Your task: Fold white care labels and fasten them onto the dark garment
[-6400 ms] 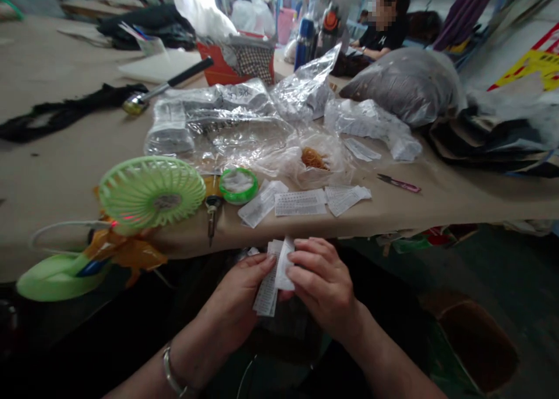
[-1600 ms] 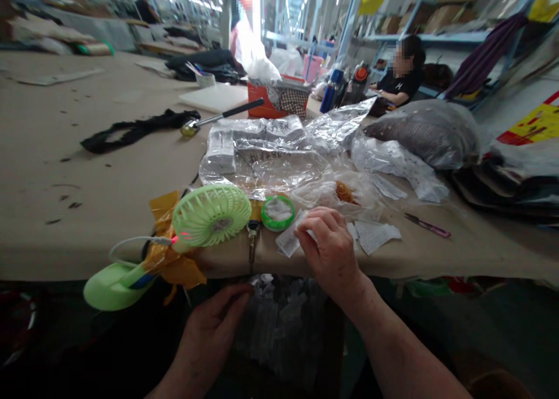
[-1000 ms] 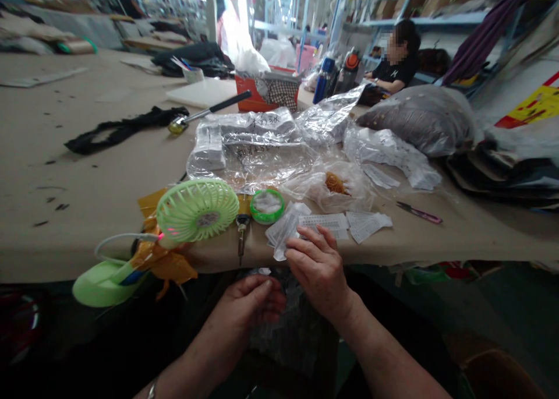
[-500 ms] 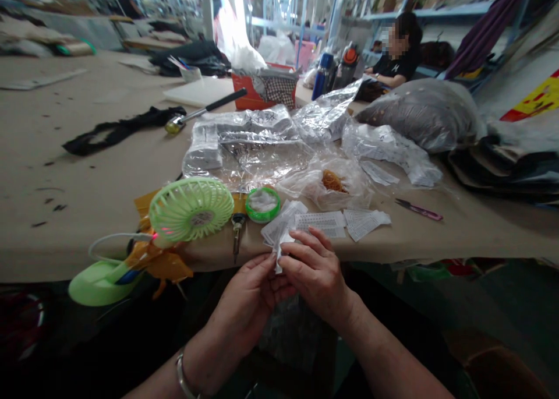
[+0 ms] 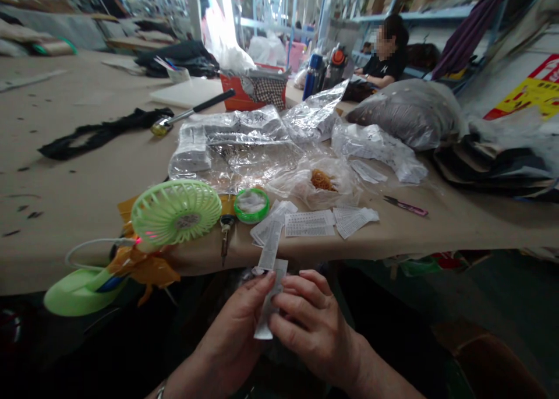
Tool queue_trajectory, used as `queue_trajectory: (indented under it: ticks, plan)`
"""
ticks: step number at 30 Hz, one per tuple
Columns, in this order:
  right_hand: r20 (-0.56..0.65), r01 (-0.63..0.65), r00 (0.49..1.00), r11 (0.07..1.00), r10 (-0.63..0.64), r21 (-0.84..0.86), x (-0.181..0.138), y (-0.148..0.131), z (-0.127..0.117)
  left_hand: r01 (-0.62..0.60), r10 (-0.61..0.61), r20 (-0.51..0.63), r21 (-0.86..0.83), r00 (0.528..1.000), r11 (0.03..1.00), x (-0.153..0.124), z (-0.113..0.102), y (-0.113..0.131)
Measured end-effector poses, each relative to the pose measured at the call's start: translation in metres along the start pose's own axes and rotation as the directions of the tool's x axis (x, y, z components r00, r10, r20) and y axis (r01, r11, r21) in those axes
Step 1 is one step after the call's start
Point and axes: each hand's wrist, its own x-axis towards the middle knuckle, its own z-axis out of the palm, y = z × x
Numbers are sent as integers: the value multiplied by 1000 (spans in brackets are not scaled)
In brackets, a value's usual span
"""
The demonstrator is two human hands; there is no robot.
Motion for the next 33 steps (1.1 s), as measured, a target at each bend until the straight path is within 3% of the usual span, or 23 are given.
queue_trajectory:
  ticks: [4, 6, 9, 12, 14, 19, 23, 27, 33]
  plan:
    - [31, -31, 999, 999, 30, 19, 4, 11, -6, 9, -1, -91, 92, 996, 996, 5, 2, -5]
    - [35, -129, 991, 987, 133, -95, 12, 25, -10, 44, -16, -140, 193, 990, 980, 7, 2, -6]
    - [66, -274, 946, 894, 316, -354, 24, 45, -13, 91, -31, -193, 311, 981, 946, 7, 1, -8]
    - [143, -254, 921, 839, 361, -482, 29, 54, -10, 114, -39, -219, 342, 975, 933, 9, -3, -10]
    - [123, -226, 937, 837, 326, -498, 27, 55, -8, 119, -45, -216, 344, 975, 931, 10, -7, -12]
    - [-6, -211, 974, 905, 225, -368, 17, 62, -10, 109, -49, -190, 324, 981, 940, 10, -9, -13]
    - [-74, -165, 985, 978, 156, -131, 11, 54, -16, 159, -120, -169, 238, 978, 958, 8, 1, -9]
    - [-6, -58, 998, 996, 59, 64, 0, 34, -13, 125, -119, -68, 92, 991, 988, 5, 8, -6]
    - [99, -31, 995, 991, 18, 128, -16, 26, -3, 110, -106, 71, -47, 992, 993, 5, 5, -10]
